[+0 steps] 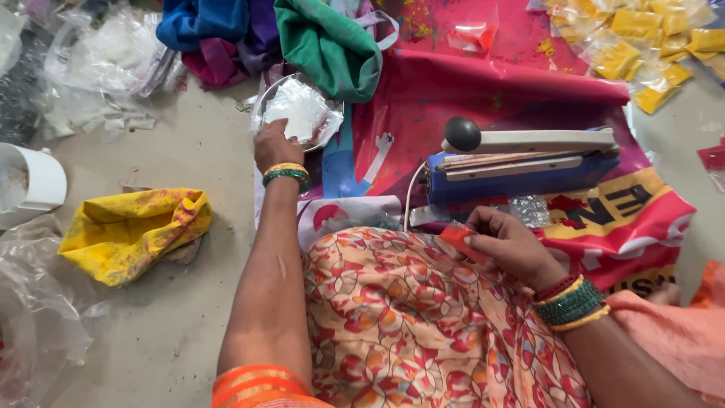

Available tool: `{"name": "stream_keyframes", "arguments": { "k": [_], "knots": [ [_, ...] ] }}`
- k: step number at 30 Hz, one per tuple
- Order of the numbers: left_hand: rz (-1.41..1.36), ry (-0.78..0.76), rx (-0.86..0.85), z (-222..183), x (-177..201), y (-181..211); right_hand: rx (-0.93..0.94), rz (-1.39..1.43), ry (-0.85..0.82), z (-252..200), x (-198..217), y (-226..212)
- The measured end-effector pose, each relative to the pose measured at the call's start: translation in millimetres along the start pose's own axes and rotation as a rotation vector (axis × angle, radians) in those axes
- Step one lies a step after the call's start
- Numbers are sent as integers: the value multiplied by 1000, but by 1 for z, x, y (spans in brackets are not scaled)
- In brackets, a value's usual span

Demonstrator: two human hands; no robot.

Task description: The person seals small plastic packets containing colored powder using a manual heat sealer.

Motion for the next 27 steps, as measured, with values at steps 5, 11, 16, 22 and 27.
{"name": "stream_keyframes", "arguments": {
  "k": [5, 11, 16, 22, 27],
  "knots": [
    [232, -12, -249, 24, 12, 25, 62, 60, -46, 12, 0, -9],
    [290, -414, -33, 14, -6, 21, 100, -6, -45, 20, 7, -6],
    [252, -223, -2, 14, 5, 14, 158, 6, -88, 18, 0, -6],
    [113, -177, 72, 23, 70, 42, 156, -23, -60, 15, 1, -8],
    [-161, -176, 148, 25, 106, 39, 202, 17, -20, 14, 9, -3]
  ]
}}
Point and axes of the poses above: each hand's wrist, its own z-axis towards the middle knuckle, its own x-axis out of the back of the hand, y = z × x, the point moved 5 cm from there along z, towards the middle knuckle, and after that the axes turned 5 degrees about z, right-handed, at the moved point
